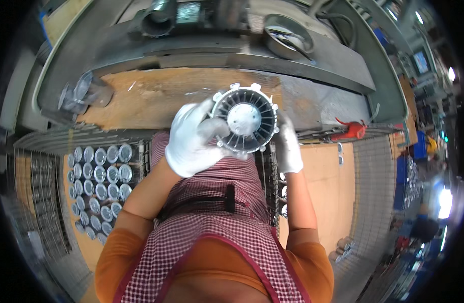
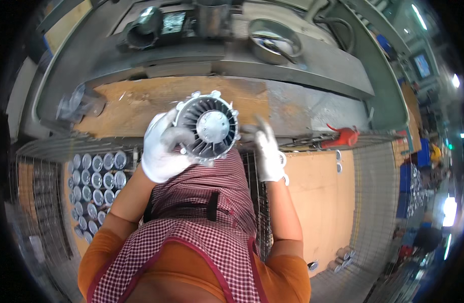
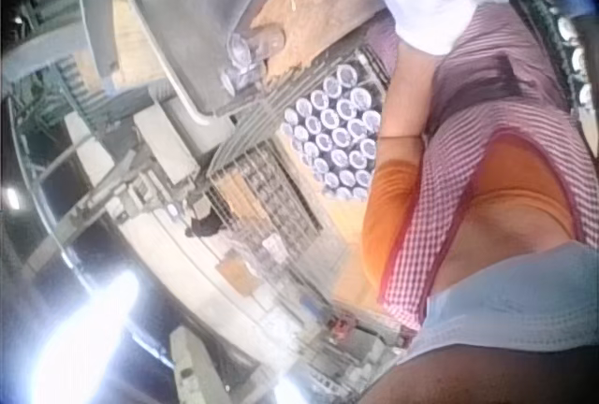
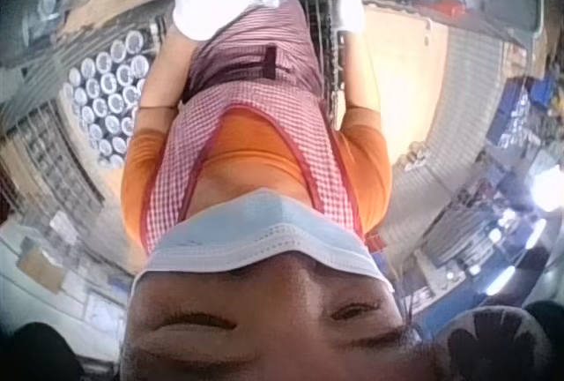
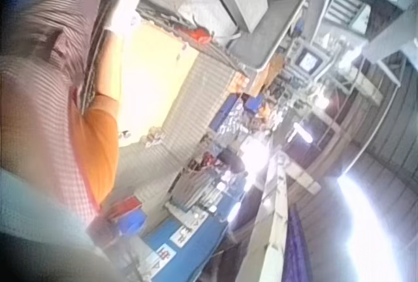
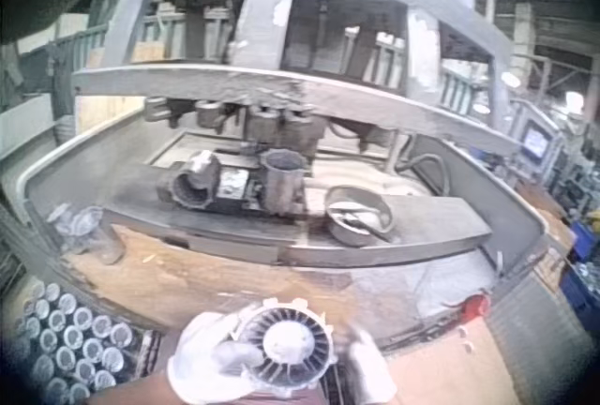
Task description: The recorder is taking cylindrical metal heat sinks from a bin, processing them through a machine, blowing them with air, and placing them into a separate storage cage.
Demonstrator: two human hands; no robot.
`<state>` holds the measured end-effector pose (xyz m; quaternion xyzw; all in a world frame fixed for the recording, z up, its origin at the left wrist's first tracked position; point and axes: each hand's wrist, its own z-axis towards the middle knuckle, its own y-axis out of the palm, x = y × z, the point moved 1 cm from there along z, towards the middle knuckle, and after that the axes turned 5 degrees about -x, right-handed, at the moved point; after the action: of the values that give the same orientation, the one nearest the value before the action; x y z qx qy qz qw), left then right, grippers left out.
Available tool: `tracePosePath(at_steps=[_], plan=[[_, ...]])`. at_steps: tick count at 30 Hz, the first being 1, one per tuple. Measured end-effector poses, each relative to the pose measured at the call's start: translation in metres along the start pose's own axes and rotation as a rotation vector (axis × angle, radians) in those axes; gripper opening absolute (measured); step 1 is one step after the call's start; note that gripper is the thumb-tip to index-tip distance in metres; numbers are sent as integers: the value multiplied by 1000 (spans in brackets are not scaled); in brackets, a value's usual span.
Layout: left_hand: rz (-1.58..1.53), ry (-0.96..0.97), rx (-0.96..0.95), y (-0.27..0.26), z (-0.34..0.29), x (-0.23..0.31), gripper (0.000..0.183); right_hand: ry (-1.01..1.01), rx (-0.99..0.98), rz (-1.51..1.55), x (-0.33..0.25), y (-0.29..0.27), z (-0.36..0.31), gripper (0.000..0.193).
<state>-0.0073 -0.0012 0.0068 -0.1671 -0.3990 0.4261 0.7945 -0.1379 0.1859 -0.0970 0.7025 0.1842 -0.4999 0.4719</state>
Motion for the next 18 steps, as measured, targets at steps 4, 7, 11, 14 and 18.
tracePosePath(at_steps=[4, 7, 11, 14, 18], plan=[[-375, -4, -115, 19, 6, -10, 56, -180, -26, 455, 36, 28, -2, 116], [-645, -273, -367, 54, 5, 17, 110, -70, 38, 794, 36, -9, -48, 68], [-416, -281, -224, 66, -28, -60, 87, -40, 463, 581, 35, -34, -109, 54], [234, -298, -172, 65, -8, -90, 63, -24, 742, 399, 33, -70, -172, 58], [686, -384, -559, 83, -14, -125, 60, -90, 1099, 3, 51, -157, -258, 84]])
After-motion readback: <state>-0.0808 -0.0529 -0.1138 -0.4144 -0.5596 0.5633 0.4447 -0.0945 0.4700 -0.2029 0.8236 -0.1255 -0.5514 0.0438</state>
